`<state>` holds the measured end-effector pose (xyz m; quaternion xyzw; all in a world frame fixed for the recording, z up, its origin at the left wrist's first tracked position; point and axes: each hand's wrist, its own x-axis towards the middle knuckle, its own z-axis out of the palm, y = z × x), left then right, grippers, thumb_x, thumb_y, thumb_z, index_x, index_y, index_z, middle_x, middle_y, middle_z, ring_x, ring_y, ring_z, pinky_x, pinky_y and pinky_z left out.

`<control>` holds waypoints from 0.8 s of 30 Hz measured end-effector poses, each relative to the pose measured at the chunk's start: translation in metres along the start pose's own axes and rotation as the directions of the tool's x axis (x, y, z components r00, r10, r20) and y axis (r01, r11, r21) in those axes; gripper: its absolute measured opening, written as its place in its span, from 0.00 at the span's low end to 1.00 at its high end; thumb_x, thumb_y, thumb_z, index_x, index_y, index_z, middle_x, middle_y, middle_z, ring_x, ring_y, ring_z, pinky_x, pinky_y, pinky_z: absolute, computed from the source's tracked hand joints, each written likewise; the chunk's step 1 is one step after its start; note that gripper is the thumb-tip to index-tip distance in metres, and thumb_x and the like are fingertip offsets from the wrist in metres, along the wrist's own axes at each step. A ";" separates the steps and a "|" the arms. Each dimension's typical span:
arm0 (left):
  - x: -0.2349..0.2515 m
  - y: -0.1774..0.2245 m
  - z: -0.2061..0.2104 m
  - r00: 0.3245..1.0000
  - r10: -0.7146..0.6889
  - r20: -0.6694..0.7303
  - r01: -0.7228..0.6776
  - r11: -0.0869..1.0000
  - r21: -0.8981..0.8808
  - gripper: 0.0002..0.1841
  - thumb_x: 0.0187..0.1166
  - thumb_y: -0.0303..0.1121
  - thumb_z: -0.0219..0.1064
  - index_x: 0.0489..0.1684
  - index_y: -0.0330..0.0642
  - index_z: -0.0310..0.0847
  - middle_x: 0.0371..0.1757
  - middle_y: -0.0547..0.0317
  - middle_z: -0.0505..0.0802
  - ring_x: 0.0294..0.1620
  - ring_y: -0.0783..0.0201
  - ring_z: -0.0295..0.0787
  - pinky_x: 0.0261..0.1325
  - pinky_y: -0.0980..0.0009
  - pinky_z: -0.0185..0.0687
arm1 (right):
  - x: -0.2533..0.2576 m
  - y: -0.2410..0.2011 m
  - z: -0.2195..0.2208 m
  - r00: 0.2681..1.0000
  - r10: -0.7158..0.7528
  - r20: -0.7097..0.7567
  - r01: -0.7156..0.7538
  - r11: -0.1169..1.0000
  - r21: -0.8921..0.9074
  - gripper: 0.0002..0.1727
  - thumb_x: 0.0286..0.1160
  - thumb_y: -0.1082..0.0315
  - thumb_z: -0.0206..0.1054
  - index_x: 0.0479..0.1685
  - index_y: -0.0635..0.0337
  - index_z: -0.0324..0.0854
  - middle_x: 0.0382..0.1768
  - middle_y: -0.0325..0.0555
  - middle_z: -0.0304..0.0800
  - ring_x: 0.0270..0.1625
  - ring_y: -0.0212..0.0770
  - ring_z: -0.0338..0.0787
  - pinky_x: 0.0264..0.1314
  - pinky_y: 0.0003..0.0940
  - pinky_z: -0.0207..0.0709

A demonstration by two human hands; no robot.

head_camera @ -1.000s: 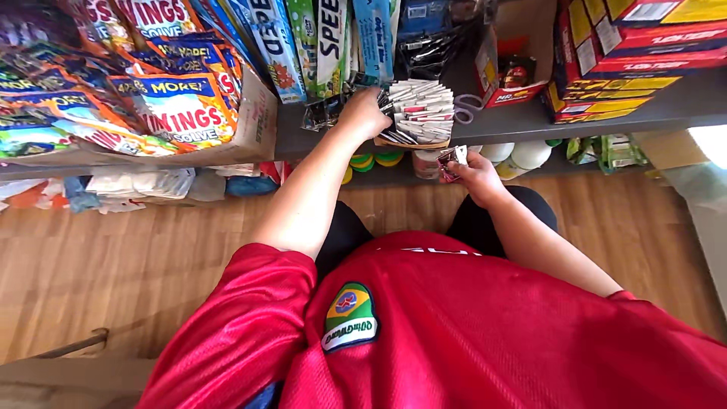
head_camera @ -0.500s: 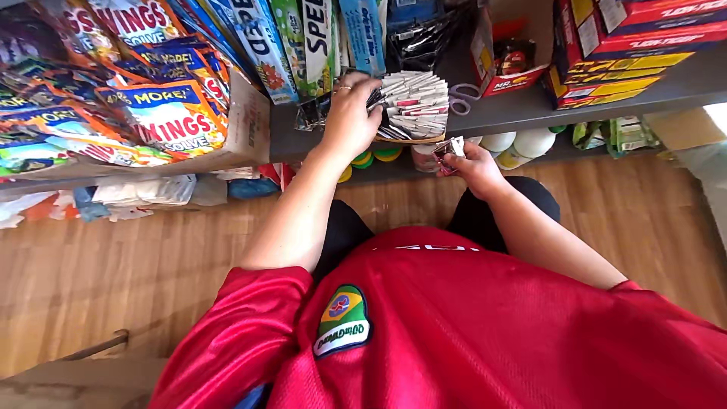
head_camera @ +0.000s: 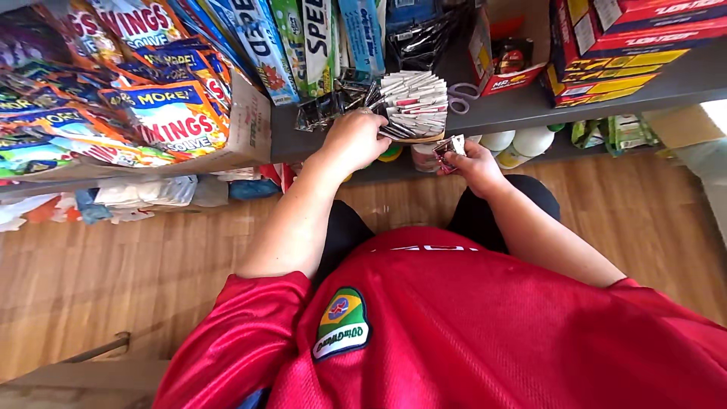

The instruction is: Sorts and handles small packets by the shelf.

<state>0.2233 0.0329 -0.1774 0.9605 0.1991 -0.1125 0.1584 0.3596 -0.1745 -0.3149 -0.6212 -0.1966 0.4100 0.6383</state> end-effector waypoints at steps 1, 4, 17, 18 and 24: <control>0.001 0.000 0.000 1.000 0.006 0.000 -0.006 1.000 -0.006 0.20 0.84 0.35 0.66 0.71 0.37 0.83 0.63 0.40 0.89 0.69 0.44 0.83 0.76 0.45 0.71 | 0.000 0.000 0.000 1.000 -0.002 -0.003 0.002 1.000 -0.001 0.14 0.83 0.73 0.59 0.63 0.67 0.75 0.48 0.48 0.89 0.42 0.38 0.94 0.49 0.37 0.91; 0.008 0.003 0.003 0.997 0.028 -0.066 -0.031 0.999 -0.041 0.14 0.84 0.30 0.64 0.61 0.35 0.87 0.58 0.41 0.91 0.65 0.45 0.86 0.73 0.48 0.75 | 0.000 0.002 -0.002 1.000 -0.011 -0.013 0.011 1.000 -0.003 0.13 0.83 0.73 0.59 0.61 0.67 0.75 0.47 0.48 0.90 0.41 0.39 0.94 0.48 0.37 0.91; 0.019 0.020 0.046 0.933 -0.153 -0.325 0.047 0.949 -0.312 0.28 0.76 0.37 0.75 0.72 0.32 0.75 0.71 0.34 0.80 0.65 0.44 0.84 0.70 0.53 0.80 | -0.003 0.002 -0.005 0.961 -0.190 -0.202 0.207 0.976 0.064 0.14 0.79 0.70 0.60 0.59 0.63 0.75 0.42 0.41 0.91 0.41 0.35 0.94 0.49 0.38 0.91; 0.019 0.022 0.047 0.931 -0.159 -0.328 0.057 0.952 -0.301 0.29 0.77 0.38 0.74 0.73 0.31 0.73 0.71 0.33 0.81 0.67 0.43 0.83 0.72 0.52 0.78 | -0.003 0.001 -0.006 0.957 -0.200 -0.213 0.221 0.972 0.081 0.14 0.79 0.70 0.59 0.60 0.63 0.74 0.42 0.40 0.91 0.41 0.35 0.94 0.49 0.38 0.91; 0.019 0.043 0.040 0.962 -0.234 -0.142 0.205 0.960 -0.190 0.37 0.86 0.48 0.64 0.88 0.34 0.56 0.65 0.33 0.87 0.68 0.38 0.85 0.72 0.45 0.77 | -0.002 0.006 -0.006 0.944 -0.266 -0.195 0.293 0.948 0.122 0.13 0.82 0.68 0.57 0.61 0.61 0.72 0.51 0.42 0.90 0.49 0.37 0.93 0.54 0.36 0.89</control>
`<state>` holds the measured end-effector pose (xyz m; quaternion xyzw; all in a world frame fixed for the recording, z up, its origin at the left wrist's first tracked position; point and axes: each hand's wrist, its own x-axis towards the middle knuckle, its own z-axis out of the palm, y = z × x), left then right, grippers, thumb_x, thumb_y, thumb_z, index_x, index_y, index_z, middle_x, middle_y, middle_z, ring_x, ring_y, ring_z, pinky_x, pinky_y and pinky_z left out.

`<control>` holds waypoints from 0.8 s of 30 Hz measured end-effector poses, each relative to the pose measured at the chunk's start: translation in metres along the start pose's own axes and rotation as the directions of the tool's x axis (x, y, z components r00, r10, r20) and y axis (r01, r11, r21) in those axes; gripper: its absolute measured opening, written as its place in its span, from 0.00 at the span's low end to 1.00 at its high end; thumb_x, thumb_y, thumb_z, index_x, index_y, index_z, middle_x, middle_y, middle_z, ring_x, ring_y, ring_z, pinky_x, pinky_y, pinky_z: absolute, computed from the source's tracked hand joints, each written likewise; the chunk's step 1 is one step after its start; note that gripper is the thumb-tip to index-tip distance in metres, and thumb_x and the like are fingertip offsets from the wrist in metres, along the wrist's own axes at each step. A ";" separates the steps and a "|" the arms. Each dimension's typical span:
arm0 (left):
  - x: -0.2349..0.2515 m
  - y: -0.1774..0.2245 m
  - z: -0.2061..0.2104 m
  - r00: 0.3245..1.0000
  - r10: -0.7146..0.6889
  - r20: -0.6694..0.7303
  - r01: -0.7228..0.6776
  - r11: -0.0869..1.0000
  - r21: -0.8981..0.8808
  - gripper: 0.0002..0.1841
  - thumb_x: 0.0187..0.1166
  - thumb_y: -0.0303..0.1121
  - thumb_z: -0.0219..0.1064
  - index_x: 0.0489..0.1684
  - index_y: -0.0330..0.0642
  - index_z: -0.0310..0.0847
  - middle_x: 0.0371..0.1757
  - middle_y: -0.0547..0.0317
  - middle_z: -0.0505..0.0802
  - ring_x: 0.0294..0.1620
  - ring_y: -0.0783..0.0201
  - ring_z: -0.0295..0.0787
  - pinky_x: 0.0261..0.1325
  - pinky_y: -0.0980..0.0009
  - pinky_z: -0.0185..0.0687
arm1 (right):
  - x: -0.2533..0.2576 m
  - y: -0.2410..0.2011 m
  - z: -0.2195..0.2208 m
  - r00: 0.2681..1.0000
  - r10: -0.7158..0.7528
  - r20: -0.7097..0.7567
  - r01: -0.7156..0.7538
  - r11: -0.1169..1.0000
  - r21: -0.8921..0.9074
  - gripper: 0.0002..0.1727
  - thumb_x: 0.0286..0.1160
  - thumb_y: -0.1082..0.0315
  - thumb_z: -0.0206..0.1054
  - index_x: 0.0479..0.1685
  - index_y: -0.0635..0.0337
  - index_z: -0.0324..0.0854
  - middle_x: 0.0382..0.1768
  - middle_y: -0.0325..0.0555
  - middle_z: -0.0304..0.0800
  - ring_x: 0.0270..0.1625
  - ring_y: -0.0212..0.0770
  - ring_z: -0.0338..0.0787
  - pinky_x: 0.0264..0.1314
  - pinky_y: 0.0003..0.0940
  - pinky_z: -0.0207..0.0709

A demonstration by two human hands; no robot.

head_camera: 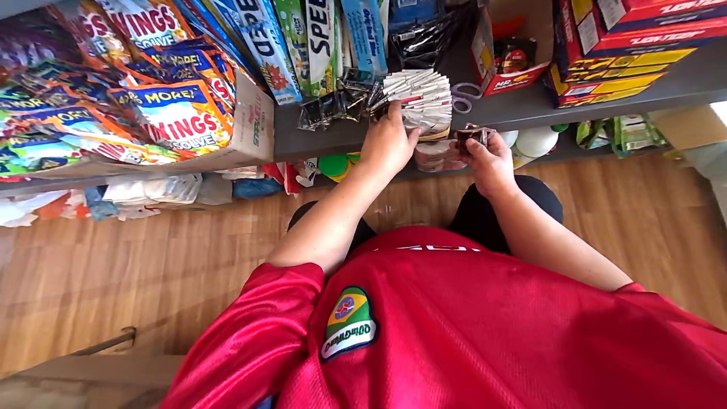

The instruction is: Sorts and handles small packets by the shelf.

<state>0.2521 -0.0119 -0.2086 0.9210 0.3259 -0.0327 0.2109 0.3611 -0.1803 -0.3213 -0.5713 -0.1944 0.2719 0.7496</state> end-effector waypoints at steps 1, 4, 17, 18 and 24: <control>0.000 0.003 -0.001 1.000 -0.013 0.024 0.013 1.000 0.002 0.39 0.86 0.49 0.64 0.89 0.36 0.53 0.62 0.33 0.88 0.66 0.38 0.86 0.71 0.43 0.77 | 0.001 0.002 0.000 1.000 -0.001 0.011 0.001 1.000 -0.003 0.14 0.81 0.68 0.58 0.61 0.61 0.73 0.52 0.43 0.90 0.50 0.36 0.92 0.54 0.36 0.88; 0.000 0.009 0.000 0.998 -0.016 0.055 0.017 1.000 -0.020 0.41 0.86 0.49 0.64 0.92 0.39 0.47 0.59 0.34 0.90 0.62 0.38 0.88 0.68 0.43 0.79 | 0.002 0.006 0.000 0.998 0.003 0.061 -0.002 1.000 -0.017 0.15 0.82 0.67 0.58 0.63 0.62 0.73 0.56 0.43 0.87 0.54 0.35 0.90 0.60 0.37 0.86; 0.008 0.002 0.014 0.999 -0.023 -0.024 0.015 0.958 -0.285 0.47 0.75 0.48 0.75 0.89 0.34 0.52 0.71 0.38 0.84 0.72 0.43 0.82 0.78 0.43 0.70 | -0.002 0.004 0.001 0.996 0.026 0.087 -0.030 0.999 0.035 0.14 0.82 0.70 0.57 0.62 0.60 0.75 0.55 0.41 0.89 0.56 0.34 0.90 0.63 0.35 0.85; 0.007 0.003 0.015 0.999 -0.017 -0.028 0.008 0.962 -0.273 0.47 0.75 0.48 0.75 0.90 0.34 0.52 0.73 0.36 0.81 0.75 0.42 0.78 0.80 0.42 0.65 | -0.002 0.004 0.001 0.996 0.023 0.083 -0.025 0.999 0.030 0.14 0.81 0.69 0.57 0.62 0.61 0.75 0.55 0.41 0.89 0.56 0.34 0.90 0.63 0.35 0.85; -0.001 0.005 0.014 0.997 -0.034 -0.076 0.014 0.968 -0.250 0.54 0.72 0.48 0.78 0.93 0.33 0.44 0.85 0.31 0.67 0.83 0.40 0.68 0.83 0.48 0.66 | 0.000 0.005 0.000 0.997 0.019 0.075 -0.021 0.999 0.026 0.16 0.82 0.69 0.56 0.65 0.63 0.74 0.57 0.45 0.88 0.58 0.36 0.90 0.64 0.37 0.84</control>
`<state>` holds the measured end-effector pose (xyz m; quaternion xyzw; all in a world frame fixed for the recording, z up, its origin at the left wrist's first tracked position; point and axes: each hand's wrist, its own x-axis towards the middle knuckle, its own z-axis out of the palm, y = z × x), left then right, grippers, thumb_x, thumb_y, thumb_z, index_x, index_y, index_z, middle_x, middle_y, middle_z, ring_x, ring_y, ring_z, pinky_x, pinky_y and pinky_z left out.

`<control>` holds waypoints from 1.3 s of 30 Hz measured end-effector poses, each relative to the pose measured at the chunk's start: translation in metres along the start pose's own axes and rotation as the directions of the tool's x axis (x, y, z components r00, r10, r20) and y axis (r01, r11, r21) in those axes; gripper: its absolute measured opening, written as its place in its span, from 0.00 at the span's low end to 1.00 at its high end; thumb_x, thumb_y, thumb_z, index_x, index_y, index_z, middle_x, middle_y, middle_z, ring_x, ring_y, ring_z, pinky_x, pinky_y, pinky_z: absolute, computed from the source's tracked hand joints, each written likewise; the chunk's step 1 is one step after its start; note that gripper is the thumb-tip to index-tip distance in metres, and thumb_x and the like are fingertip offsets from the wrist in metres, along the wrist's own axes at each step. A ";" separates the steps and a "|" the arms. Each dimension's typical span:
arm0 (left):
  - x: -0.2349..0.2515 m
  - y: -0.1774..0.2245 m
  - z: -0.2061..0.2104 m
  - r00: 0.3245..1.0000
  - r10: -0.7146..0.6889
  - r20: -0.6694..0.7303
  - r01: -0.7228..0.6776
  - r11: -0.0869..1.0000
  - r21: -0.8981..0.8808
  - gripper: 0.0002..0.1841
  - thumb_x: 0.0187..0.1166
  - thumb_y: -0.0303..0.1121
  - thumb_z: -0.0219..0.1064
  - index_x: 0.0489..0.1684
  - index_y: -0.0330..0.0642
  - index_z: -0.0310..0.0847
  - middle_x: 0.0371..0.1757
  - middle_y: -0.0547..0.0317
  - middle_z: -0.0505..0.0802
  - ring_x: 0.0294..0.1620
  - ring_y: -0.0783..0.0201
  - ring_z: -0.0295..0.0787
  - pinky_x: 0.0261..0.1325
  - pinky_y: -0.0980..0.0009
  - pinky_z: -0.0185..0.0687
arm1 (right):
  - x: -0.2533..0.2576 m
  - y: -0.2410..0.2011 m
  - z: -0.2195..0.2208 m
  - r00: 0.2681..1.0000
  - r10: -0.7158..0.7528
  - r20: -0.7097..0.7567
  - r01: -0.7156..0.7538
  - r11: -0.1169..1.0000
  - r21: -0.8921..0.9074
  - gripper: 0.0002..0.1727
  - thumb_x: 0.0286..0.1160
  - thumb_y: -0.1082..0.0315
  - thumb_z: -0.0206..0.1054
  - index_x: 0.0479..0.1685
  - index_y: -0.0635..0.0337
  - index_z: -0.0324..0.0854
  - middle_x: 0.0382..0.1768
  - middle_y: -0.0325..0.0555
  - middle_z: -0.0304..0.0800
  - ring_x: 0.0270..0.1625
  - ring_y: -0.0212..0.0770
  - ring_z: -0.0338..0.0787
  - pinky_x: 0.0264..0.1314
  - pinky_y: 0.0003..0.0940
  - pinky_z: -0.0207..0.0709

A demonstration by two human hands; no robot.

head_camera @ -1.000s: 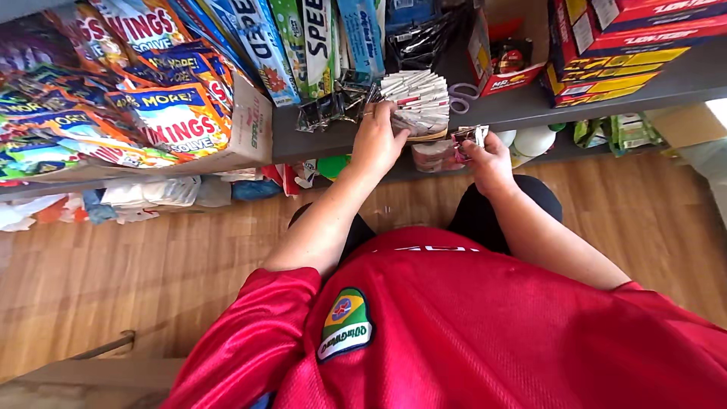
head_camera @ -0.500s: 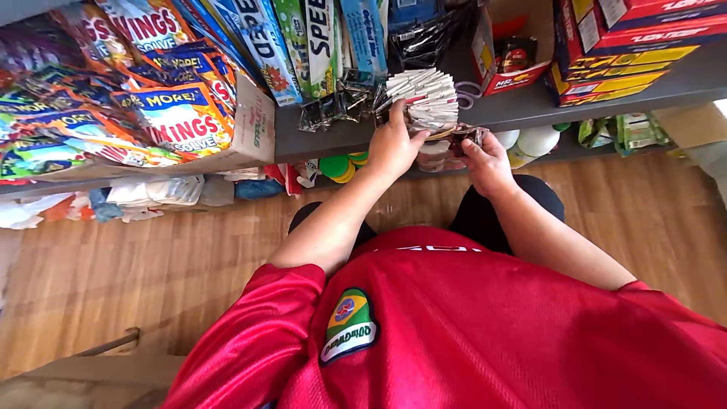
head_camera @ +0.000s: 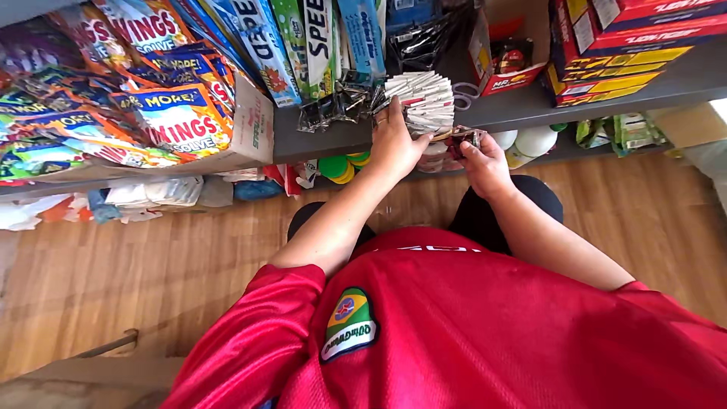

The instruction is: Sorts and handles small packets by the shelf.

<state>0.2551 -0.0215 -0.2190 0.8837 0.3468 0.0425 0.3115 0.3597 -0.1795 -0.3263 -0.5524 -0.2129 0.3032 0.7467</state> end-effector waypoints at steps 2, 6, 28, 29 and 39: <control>-0.001 0.002 -0.001 0.999 -0.024 -0.027 0.025 1.000 0.004 0.55 0.70 0.48 0.80 0.93 0.32 0.45 0.86 0.31 0.64 0.84 0.40 0.67 0.83 0.51 0.68 | 0.001 -0.001 0.000 1.000 -0.009 0.010 0.009 1.000 0.005 0.16 0.82 0.69 0.56 0.65 0.62 0.74 0.56 0.43 0.88 0.57 0.35 0.90 0.64 0.36 0.85; 0.002 0.004 0.000 0.999 -0.040 -0.009 0.040 0.998 0.055 0.56 0.69 0.50 0.80 0.93 0.33 0.44 0.89 0.32 0.59 0.85 0.40 0.65 0.83 0.52 0.67 | 0.001 -0.001 0.001 1.000 -0.006 0.007 0.005 1.000 0.008 0.15 0.81 0.70 0.56 0.63 0.62 0.74 0.56 0.43 0.89 0.56 0.35 0.90 0.63 0.36 0.85; 0.004 -0.042 -0.043 0.932 0.363 0.014 -0.361 0.930 -0.073 0.28 0.72 0.26 0.76 0.75 0.36 0.79 0.73 0.34 0.81 0.67 0.44 0.84 0.69 0.54 0.81 | 0.008 -0.085 0.042 0.889 -0.446 0.105 0.458 0.870 -0.185 0.15 0.79 0.73 0.54 0.63 0.62 0.72 0.53 0.34 0.85 0.57 0.28 0.86 0.63 0.32 0.83; 0.002 -0.044 -0.043 0.938 0.346 -0.023 -0.346 0.934 -0.088 0.25 0.72 0.25 0.74 0.72 0.35 0.80 0.74 0.34 0.80 0.69 0.43 0.83 0.71 0.53 0.80 | 0.014 -0.093 0.050 0.869 -0.464 0.175 0.494 0.836 -0.239 0.18 0.78 0.75 0.57 0.66 0.65 0.69 0.54 0.35 0.86 0.57 0.26 0.87 0.63 0.30 0.83; 0.029 -0.058 -0.041 0.996 0.087 -0.014 -0.087 0.996 -0.007 0.37 0.72 0.42 0.78 0.80 0.34 0.72 0.78 0.34 0.78 0.79 0.40 0.74 0.81 0.43 0.69 | 0.076 -0.109 0.108 0.906 -0.207 0.370 0.411 0.647 -0.642 0.19 0.82 0.69 0.64 0.69 0.63 0.80 0.57 0.53 0.90 0.53 0.36 0.90 0.61 0.35 0.83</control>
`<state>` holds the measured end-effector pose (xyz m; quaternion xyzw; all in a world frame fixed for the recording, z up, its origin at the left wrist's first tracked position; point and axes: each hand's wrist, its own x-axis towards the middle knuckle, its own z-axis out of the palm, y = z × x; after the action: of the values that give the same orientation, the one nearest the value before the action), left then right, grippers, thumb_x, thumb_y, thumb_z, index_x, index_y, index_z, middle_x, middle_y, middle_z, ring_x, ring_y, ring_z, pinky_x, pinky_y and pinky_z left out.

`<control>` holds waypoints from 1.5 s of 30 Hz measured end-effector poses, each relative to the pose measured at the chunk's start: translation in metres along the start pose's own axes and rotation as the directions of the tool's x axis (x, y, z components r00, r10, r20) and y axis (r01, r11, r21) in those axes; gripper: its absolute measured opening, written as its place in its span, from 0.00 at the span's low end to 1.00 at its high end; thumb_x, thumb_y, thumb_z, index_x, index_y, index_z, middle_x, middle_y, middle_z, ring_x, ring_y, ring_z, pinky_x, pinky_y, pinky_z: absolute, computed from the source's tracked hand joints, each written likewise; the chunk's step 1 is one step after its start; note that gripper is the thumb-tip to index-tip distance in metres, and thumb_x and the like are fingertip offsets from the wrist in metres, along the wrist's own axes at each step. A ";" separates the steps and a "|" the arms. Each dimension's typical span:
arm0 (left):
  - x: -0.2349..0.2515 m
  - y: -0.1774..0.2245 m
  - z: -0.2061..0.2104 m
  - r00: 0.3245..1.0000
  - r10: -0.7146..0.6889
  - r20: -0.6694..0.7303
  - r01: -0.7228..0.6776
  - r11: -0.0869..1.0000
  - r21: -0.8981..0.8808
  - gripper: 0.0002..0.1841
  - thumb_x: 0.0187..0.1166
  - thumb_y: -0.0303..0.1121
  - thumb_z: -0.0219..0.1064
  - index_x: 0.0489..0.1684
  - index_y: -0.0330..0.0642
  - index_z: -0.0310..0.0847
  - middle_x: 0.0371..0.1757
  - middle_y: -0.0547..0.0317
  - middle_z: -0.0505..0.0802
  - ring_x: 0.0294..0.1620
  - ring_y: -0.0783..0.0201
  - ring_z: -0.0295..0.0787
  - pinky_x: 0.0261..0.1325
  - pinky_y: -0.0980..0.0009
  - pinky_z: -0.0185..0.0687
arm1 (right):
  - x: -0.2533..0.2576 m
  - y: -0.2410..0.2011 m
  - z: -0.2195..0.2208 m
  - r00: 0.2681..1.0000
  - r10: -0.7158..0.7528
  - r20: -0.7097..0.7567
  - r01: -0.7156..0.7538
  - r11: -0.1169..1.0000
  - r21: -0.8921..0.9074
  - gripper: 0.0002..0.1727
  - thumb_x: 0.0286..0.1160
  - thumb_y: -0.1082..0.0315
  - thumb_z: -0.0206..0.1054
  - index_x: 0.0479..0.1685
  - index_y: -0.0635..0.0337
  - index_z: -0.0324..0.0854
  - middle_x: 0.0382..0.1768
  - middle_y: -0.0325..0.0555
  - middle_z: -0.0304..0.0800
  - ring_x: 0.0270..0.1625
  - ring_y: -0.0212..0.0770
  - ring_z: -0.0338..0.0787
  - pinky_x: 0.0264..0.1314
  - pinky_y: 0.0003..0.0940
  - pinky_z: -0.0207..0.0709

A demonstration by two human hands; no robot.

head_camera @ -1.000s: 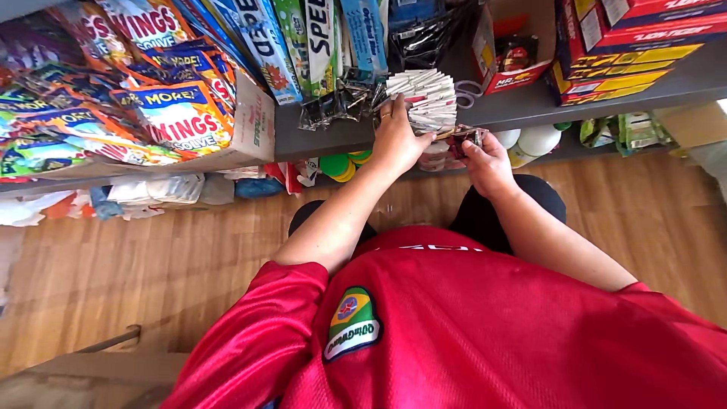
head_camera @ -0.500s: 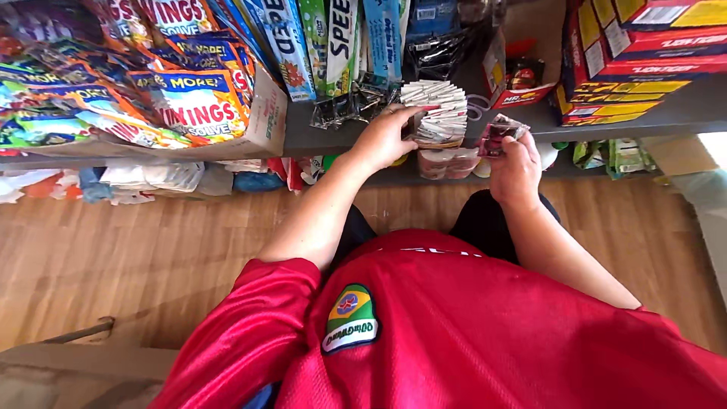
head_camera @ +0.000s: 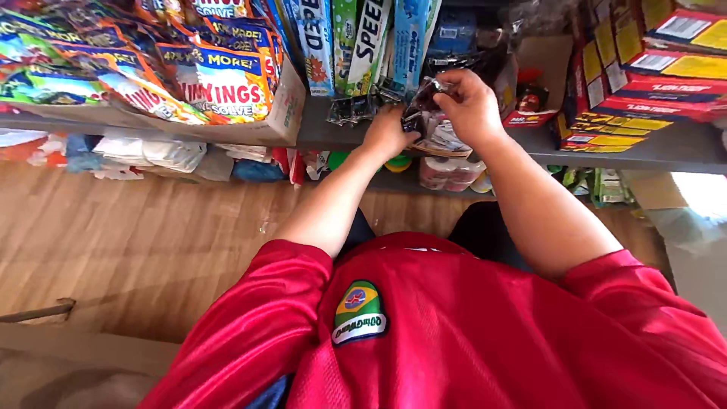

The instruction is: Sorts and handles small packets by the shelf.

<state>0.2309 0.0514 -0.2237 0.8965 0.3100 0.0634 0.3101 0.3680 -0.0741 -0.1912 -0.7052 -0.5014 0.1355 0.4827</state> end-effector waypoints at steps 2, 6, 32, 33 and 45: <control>0.008 0.004 -0.003 0.999 0.007 0.049 -0.009 0.999 0.045 0.34 0.72 0.37 0.77 0.80 0.37 0.73 0.78 0.36 0.79 0.79 0.41 0.75 0.80 0.42 0.70 | 0.003 0.000 -0.001 0.995 0.058 -0.083 -0.053 0.997 0.056 0.16 0.82 0.67 0.66 0.64 0.65 0.81 0.53 0.50 0.90 0.50 0.32 0.90 0.58 0.30 0.84; 0.017 0.009 -0.017 0.993 0.063 0.098 -0.071 0.994 0.086 0.26 0.74 0.27 0.73 0.75 0.37 0.78 0.74 0.37 0.82 0.78 0.41 0.76 0.80 0.42 0.68 | -0.001 0.002 -0.004 0.985 0.168 -0.027 -0.164 0.980 0.116 0.16 0.80 0.68 0.68 0.61 0.67 0.79 0.47 0.48 0.89 0.44 0.30 0.88 0.53 0.30 0.83; -0.023 0.004 -0.020 0.997 0.065 -0.044 -0.072 0.980 -0.185 0.19 0.84 0.27 0.60 0.71 0.36 0.81 0.65 0.42 0.88 0.64 0.52 0.86 0.71 0.57 0.78 | 0.004 -0.004 0.012 0.947 0.239 0.214 -0.172 0.941 -0.290 0.17 0.83 0.71 0.63 0.68 0.60 0.83 0.64 0.55 0.88 0.66 0.51 0.88 0.72 0.52 0.76; -0.022 0.004 -0.020 0.997 0.061 -0.037 -0.067 0.981 -0.181 0.18 0.85 0.29 0.61 0.71 0.35 0.81 0.63 0.42 0.89 0.63 0.52 0.87 0.71 0.57 0.78 | 0.003 -0.005 0.013 0.949 0.236 0.207 -0.173 0.944 -0.282 0.18 0.83 0.72 0.63 0.69 0.60 0.82 0.65 0.55 0.88 0.66 0.50 0.88 0.73 0.51 0.76; -0.019 0.001 -0.013 0.994 0.040 0.102 0.000 0.932 -0.363 0.27 0.85 0.26 0.59 0.85 0.37 0.65 0.63 0.40 0.88 0.58 0.52 0.89 0.64 0.55 0.84 | -0.006 0.004 0.026 0.994 0.051 0.097 -0.020 0.957 -0.288 0.21 0.74 0.78 0.68 0.67 0.65 0.81 0.73 0.67 0.77 0.64 0.56 0.89 0.67 0.45 0.83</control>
<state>0.2122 0.0458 -0.2109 0.8291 0.2666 0.0743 0.4858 0.3499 -0.0645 -0.2093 -0.7686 -0.5274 0.1064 0.3461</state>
